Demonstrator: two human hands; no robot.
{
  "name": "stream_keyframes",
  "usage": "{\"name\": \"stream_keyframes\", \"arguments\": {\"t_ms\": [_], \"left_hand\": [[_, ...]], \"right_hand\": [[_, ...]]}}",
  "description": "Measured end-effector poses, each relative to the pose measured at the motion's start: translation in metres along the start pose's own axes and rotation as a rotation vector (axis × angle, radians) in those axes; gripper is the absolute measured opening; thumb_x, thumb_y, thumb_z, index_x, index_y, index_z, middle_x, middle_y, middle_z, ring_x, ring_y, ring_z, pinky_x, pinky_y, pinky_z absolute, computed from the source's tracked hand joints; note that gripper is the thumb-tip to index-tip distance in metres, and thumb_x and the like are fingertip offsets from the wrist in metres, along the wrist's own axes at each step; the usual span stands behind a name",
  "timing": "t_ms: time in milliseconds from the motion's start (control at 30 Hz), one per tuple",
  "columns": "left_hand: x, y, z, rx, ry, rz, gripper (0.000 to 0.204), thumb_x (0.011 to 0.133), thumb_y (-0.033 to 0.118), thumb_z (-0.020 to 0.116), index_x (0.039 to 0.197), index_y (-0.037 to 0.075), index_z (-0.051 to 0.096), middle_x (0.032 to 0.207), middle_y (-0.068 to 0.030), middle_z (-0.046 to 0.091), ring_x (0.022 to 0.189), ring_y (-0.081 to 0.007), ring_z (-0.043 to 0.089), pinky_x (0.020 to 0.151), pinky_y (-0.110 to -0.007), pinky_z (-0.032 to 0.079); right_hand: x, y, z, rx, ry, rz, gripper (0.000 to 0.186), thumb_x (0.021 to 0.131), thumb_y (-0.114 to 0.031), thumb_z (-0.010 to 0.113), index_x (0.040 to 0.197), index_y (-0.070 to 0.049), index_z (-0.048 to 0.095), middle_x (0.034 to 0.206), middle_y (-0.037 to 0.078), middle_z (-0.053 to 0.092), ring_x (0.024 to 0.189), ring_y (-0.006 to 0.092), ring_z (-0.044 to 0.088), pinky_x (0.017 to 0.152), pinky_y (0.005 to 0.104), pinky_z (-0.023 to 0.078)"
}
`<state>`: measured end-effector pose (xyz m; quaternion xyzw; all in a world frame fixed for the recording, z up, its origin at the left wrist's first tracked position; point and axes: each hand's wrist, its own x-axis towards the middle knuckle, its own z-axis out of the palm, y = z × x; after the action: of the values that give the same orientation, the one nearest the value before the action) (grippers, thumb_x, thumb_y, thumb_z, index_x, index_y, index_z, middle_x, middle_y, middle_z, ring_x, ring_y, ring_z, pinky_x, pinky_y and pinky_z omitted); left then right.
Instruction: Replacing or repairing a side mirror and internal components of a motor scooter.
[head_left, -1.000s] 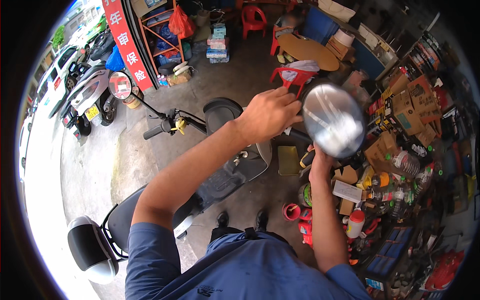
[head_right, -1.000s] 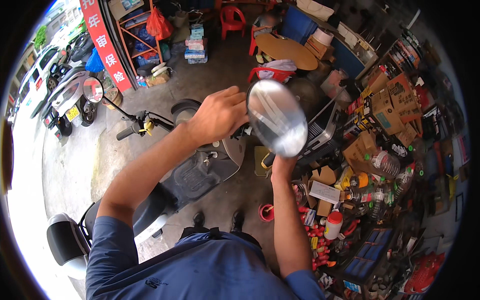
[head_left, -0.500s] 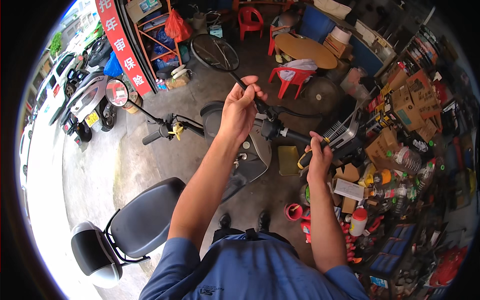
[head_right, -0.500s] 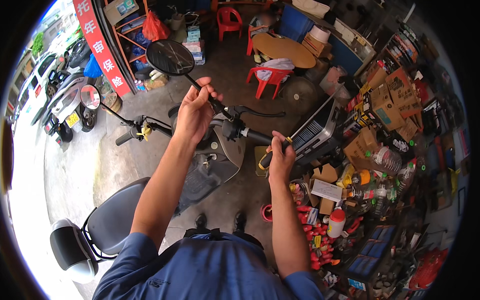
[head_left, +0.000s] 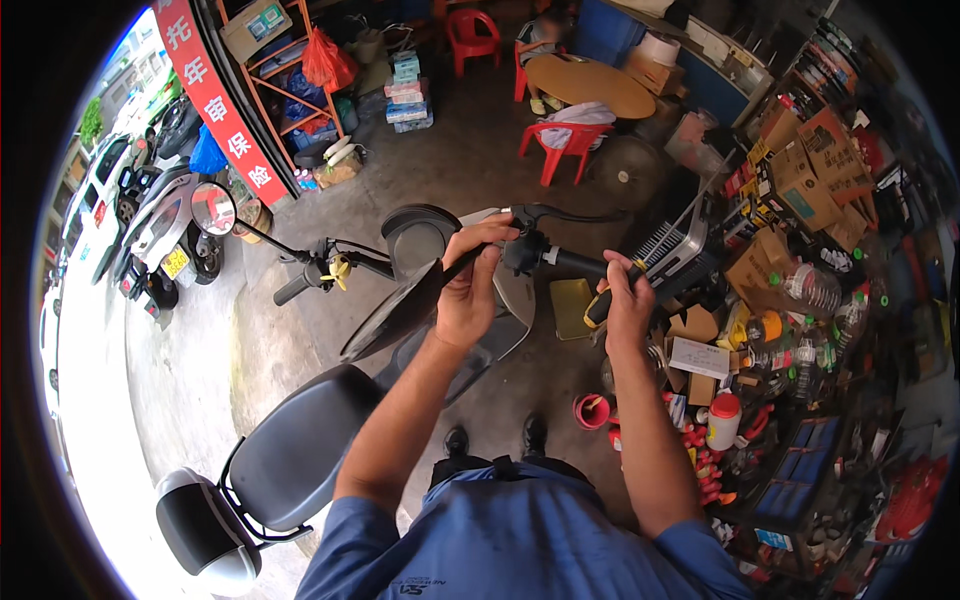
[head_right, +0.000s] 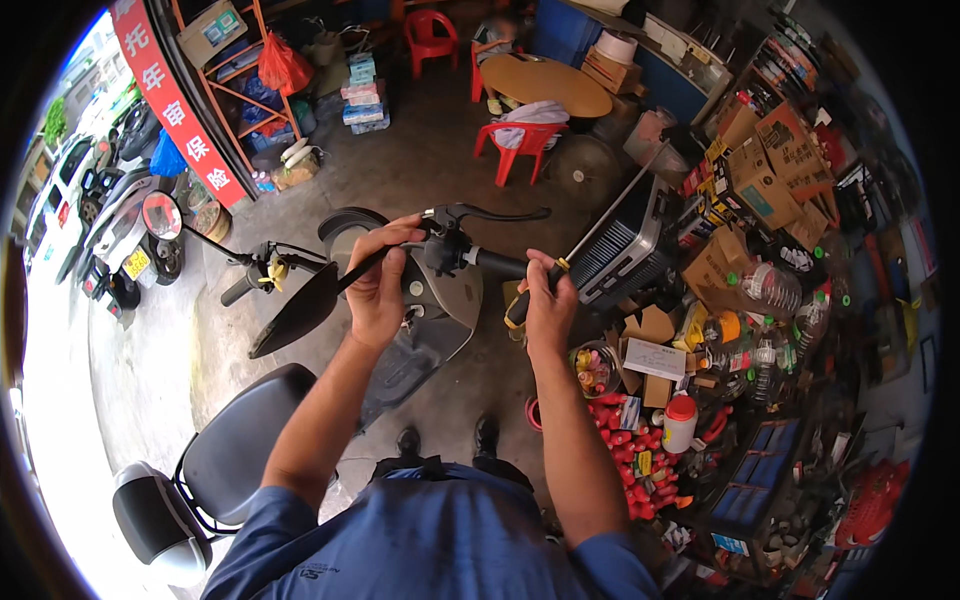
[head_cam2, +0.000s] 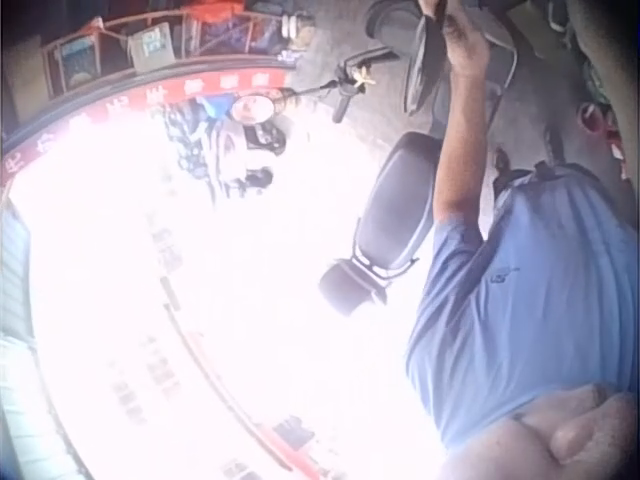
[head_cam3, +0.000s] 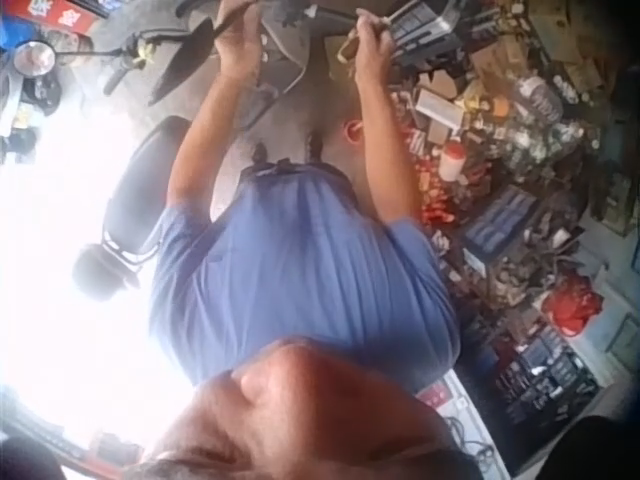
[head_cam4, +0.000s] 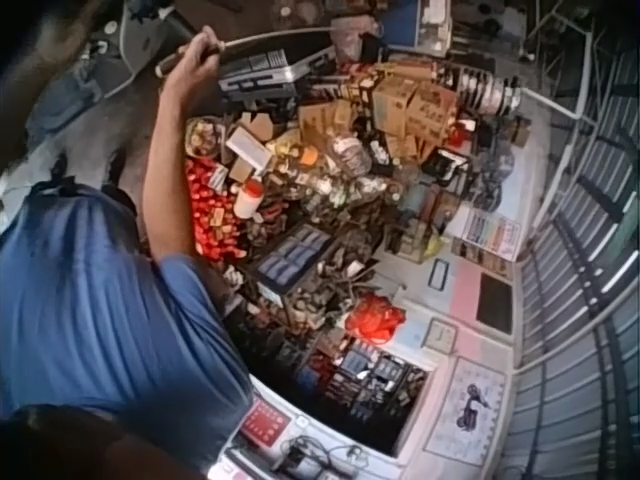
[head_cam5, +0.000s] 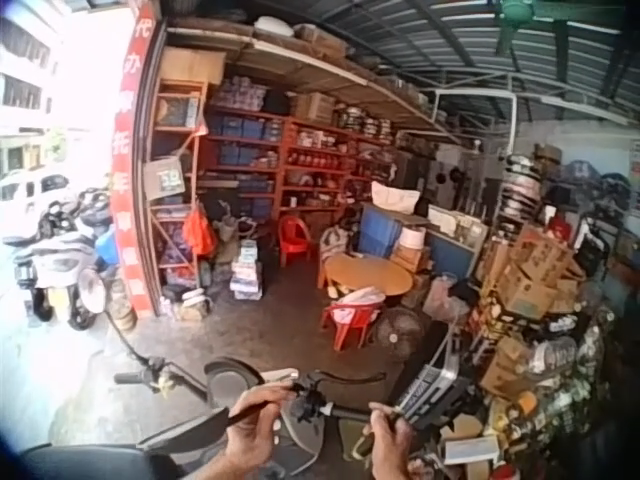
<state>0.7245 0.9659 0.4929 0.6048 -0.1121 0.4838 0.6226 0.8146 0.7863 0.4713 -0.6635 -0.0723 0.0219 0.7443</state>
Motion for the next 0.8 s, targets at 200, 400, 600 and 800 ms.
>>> {"name": "stream_keyframes", "arguments": {"t_ms": [200, 400, 600, 800], "left_hand": [[0.044, 0.019, -0.024, 0.761, -0.653, 0.328, 0.026, 0.074, 0.014, 0.060, 0.098, 0.005, 0.054, 0.096, -0.0087, 0.057, 0.094, -0.0276, 0.057, 0.074, -0.036, 0.052], [0.088, 0.009, 0.030, 0.910, -0.572, 0.129, 0.017, 0.091, 0.017, 0.054, 0.086, 0.000, 0.054, 0.074, -0.0150, 0.059, 0.066, -0.0361, 0.056, 0.064, -0.041, 0.049], [0.093, -0.019, 0.030, -0.161, 0.039, -0.617, 0.022, 0.097, 0.026, 0.051, 0.088, 0.006, 0.055, 0.052, 0.0019, 0.042, 0.045, -0.0129, 0.043, 0.050, -0.031, 0.041], [0.066, -0.020, 0.005, -0.752, 0.261, -0.547, 0.019, 0.097, 0.022, 0.052, 0.107, 0.007, 0.060, 0.071, 0.0035, 0.048, 0.065, -0.0069, 0.047, 0.067, -0.024, 0.041]], "right_hand": [[0.002, 0.004, 0.001, 0.010, -0.010, 0.003, 0.023, 0.092, -0.016, 0.056, 0.106, 0.000, 0.064, 0.074, -0.002, 0.053, 0.067, 0.0057, 0.049, 0.062, 0.0201, 0.040], [-0.001, -0.001, -0.002, 0.007, 0.005, 0.005, 0.024, 0.093, -0.018, 0.057, 0.107, 0.001, 0.063, 0.076, -0.002, 0.051, 0.069, 0.0057, 0.047, 0.064, 0.0218, 0.040], [-0.003, -0.001, 0.001, -0.015, -0.003, 0.019, 0.030, 0.093, -0.024, 0.058, 0.110, -0.001, 0.063, 0.080, -0.004, 0.051, 0.070, 0.0048, 0.046, 0.064, 0.0201, 0.038], [-0.003, 0.000, 0.001, -0.003, 0.022, 0.004, 0.028, 0.093, -0.019, 0.054, 0.110, 0.001, 0.063, 0.083, -0.002, 0.053, 0.070, 0.0066, 0.046, 0.064, 0.0211, 0.039]]}}
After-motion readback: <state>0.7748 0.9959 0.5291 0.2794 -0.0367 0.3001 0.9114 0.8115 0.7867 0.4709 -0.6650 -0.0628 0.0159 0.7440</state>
